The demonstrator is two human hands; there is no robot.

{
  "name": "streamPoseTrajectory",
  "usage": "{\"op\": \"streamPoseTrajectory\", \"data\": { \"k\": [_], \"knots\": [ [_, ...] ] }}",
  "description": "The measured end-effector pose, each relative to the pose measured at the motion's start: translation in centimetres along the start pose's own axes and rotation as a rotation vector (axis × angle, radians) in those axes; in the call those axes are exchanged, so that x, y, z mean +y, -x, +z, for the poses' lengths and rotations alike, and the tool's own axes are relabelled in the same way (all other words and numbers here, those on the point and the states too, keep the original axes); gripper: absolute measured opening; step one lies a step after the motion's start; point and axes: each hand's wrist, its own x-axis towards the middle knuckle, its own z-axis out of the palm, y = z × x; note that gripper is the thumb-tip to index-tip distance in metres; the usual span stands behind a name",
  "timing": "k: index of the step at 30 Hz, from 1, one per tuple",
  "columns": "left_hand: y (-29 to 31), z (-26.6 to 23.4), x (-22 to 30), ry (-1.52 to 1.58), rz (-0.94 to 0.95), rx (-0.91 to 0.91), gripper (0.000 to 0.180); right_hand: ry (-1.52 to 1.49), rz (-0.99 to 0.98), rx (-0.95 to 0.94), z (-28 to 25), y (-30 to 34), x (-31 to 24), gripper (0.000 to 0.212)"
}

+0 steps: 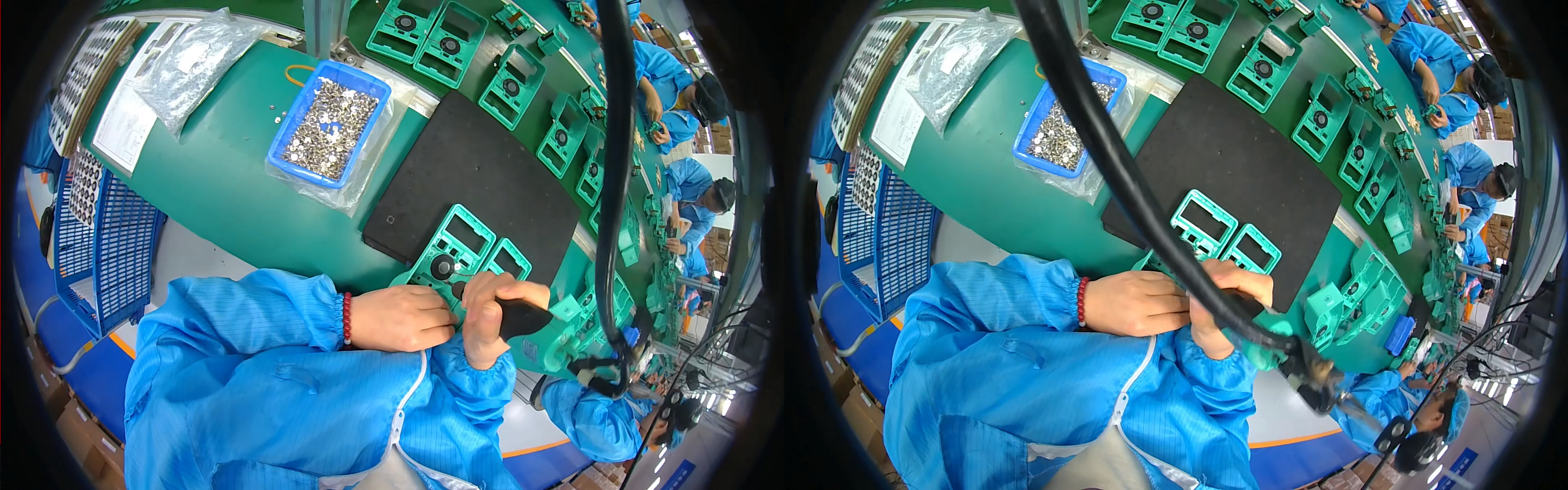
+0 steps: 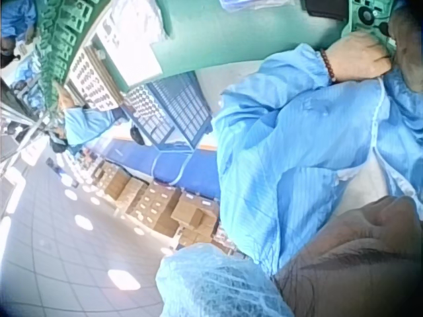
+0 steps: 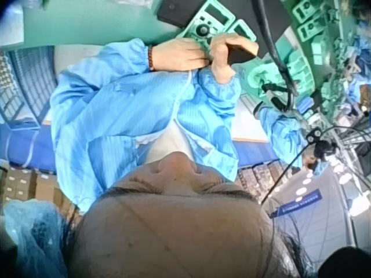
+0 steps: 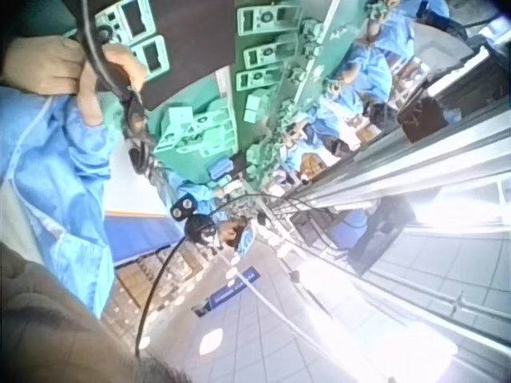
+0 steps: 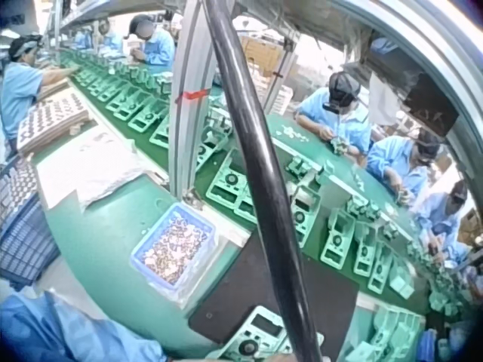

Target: The person assembles the outer green casing of electronic devices by securing small screws into the electronic case with an electric screwdriver.

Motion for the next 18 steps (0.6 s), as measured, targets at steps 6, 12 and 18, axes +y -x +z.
{"op": "streamPoseTrajectory", "data": {
  "k": [6, 12, 18],
  "knots": [
    [-0.6, -0.6, 0.6, -0.148, -0.007, 0.017, 0.022, -0.112, -0.092, 0.022, -0.4, -0.7, -1.1, 0.036],
    [-0.1, -2.5, 0.4, 0.112, -0.334, 0.123, 0.029, -0.245, -0.223, -0.184, -0.9, -0.8, -3.5, 0.033],
    [-0.1, -3.1, 1.0, 0.160, -0.401, 0.284, 0.027, -0.265, -0.202, -0.261, 0.0, -0.5, -4.5, 0.031]
  ]
}}
